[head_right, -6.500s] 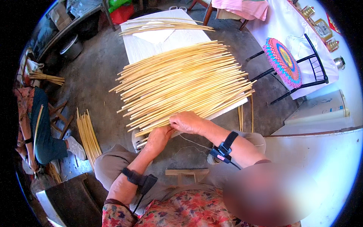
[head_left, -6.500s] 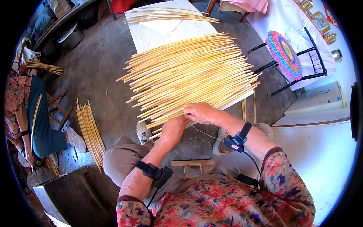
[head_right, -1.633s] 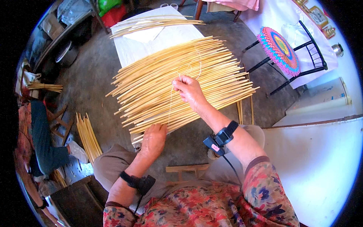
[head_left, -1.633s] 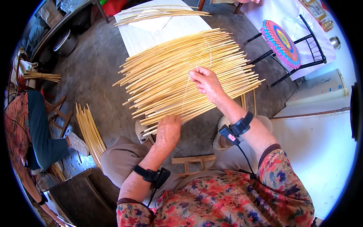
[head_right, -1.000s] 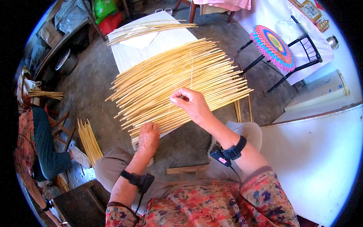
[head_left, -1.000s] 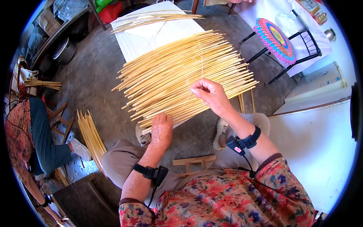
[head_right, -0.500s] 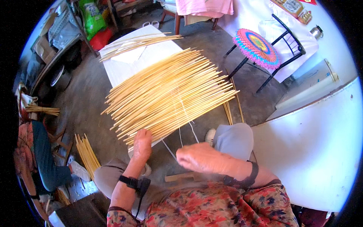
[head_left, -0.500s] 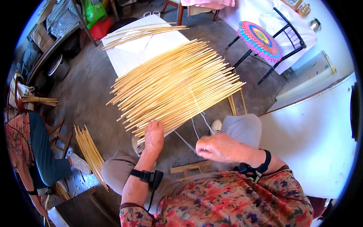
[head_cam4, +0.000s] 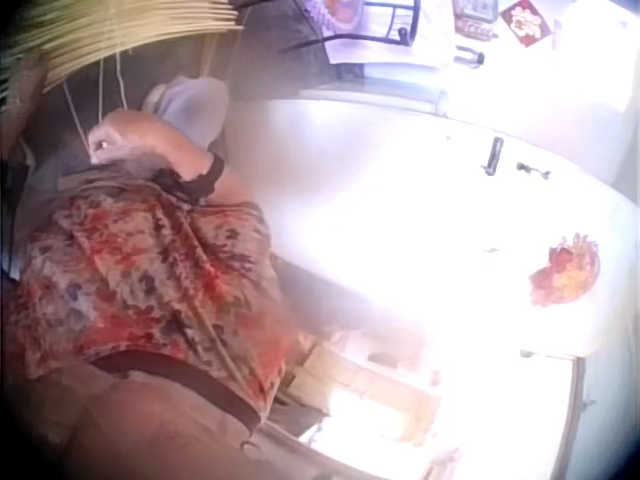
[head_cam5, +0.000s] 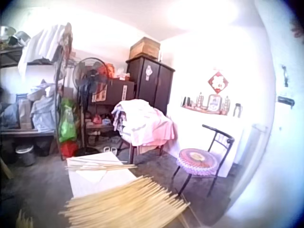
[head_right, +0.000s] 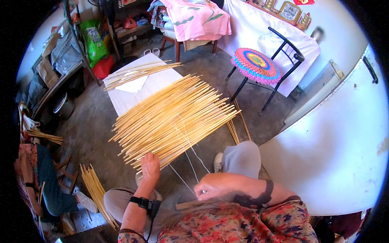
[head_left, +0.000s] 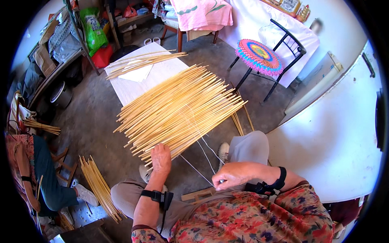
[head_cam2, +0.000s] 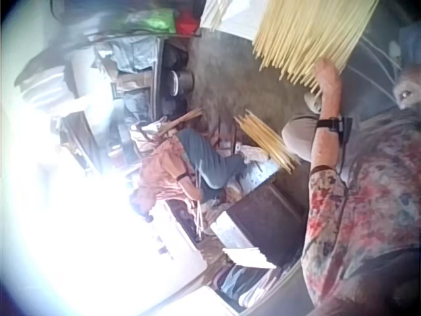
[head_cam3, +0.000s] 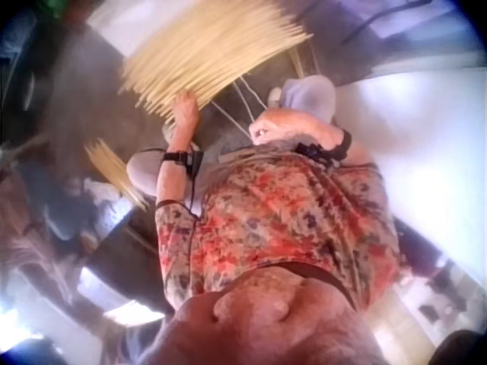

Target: The person binds long wooden rods together using white string. They align a large group of rods on a table and tie string around them to secure them in a parallel arrangement.

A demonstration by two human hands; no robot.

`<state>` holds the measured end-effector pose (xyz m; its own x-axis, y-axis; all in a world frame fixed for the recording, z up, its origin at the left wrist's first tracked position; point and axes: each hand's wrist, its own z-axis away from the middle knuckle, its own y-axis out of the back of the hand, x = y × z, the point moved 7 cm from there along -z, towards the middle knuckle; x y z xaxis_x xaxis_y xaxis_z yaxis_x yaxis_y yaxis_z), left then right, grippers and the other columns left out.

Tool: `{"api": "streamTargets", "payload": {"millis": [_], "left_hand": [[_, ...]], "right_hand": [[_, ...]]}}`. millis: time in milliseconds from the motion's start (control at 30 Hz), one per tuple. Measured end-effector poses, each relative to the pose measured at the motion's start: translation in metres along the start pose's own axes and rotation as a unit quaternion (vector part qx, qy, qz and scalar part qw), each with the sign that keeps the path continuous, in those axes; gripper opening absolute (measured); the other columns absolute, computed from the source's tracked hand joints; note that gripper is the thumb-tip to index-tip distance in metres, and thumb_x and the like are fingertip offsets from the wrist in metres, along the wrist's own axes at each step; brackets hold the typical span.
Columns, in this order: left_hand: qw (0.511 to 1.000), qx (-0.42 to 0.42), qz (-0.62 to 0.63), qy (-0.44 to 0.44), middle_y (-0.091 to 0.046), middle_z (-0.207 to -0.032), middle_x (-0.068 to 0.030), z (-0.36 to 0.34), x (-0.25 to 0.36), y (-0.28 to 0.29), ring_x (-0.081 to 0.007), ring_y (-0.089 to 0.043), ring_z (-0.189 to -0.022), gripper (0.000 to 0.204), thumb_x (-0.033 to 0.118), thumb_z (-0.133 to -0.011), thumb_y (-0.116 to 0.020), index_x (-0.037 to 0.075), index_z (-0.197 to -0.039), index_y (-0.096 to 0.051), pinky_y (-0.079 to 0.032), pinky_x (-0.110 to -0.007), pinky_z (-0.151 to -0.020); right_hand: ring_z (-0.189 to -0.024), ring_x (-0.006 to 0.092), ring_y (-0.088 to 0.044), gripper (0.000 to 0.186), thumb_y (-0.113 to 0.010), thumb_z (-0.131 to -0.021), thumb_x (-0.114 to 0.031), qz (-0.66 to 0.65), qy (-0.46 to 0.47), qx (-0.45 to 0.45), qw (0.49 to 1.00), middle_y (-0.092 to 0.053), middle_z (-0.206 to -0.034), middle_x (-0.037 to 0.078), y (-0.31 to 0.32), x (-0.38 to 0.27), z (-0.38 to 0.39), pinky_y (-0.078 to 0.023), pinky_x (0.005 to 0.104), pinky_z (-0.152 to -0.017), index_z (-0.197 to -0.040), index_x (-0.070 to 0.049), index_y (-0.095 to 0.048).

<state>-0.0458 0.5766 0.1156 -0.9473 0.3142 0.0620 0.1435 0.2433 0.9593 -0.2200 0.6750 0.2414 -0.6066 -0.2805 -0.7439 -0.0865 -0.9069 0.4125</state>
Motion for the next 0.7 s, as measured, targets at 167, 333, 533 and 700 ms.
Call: {"api": "streamTargets", "payload": {"millis": [167,333,533,700], "left_hand": [[0.999,-0.037,-0.031,0.009,-0.054,-0.086,-0.0096,0.001,-0.001,0.007,-0.0246,-0.052,-0.086,0.011,0.009,-0.072,-0.056,0.007,-0.082,-0.058,-0.039,-0.038,-0.072],[0.999,-0.025,-0.018,0.017,-0.056,-0.082,-0.0095,0.001,-0.003,0.000,-0.0249,-0.054,-0.082,0.008,0.010,-0.072,-0.056,0.007,-0.079,-0.059,-0.040,-0.039,-0.071],[0.999,-0.027,-0.014,0.010,-0.055,-0.081,-0.0096,0.001,0.000,0.001,-0.0249,-0.055,-0.081,0.007,0.010,-0.072,-0.055,0.006,-0.077,-0.059,-0.040,-0.039,-0.071],[0.998,-0.055,-0.008,0.012,-0.057,-0.081,-0.0096,-0.003,0.000,0.001,-0.0252,-0.056,-0.082,0.007,0.008,-0.071,-0.057,0.007,-0.077,-0.060,-0.041,-0.039,-0.074]], "right_hand": [[-0.071,0.0217,-0.059,0.022,-0.057,-0.084,-0.025,-0.079,0.060,0.045,0.994,-0.063,-0.080,0.009,0.028,-0.039,0.053,-0.044,0.0334,-0.063,-0.095,-0.006,-0.061],[-0.076,0.0252,-0.060,0.022,-0.056,-0.084,-0.020,0.054,-0.041,0.150,0.986,-0.063,-0.086,0.012,0.052,-0.036,0.075,-0.045,0.0362,-0.065,-0.103,-0.009,-0.057],[-0.066,0.0204,-0.058,0.028,-0.046,-0.088,-0.011,-0.026,-0.086,0.301,0.950,-0.057,-0.080,0.011,0.068,0.009,0.056,-0.046,0.0333,-0.060,-0.115,-0.006,-0.047],[-0.060,0.0086,-0.057,0.016,-0.049,-0.088,-0.008,-0.257,-0.054,0.318,0.911,-0.059,-0.077,0.006,0.036,0.070,-0.022,-0.049,0.0220,-0.055,-0.099,0.000,-0.057]]}}
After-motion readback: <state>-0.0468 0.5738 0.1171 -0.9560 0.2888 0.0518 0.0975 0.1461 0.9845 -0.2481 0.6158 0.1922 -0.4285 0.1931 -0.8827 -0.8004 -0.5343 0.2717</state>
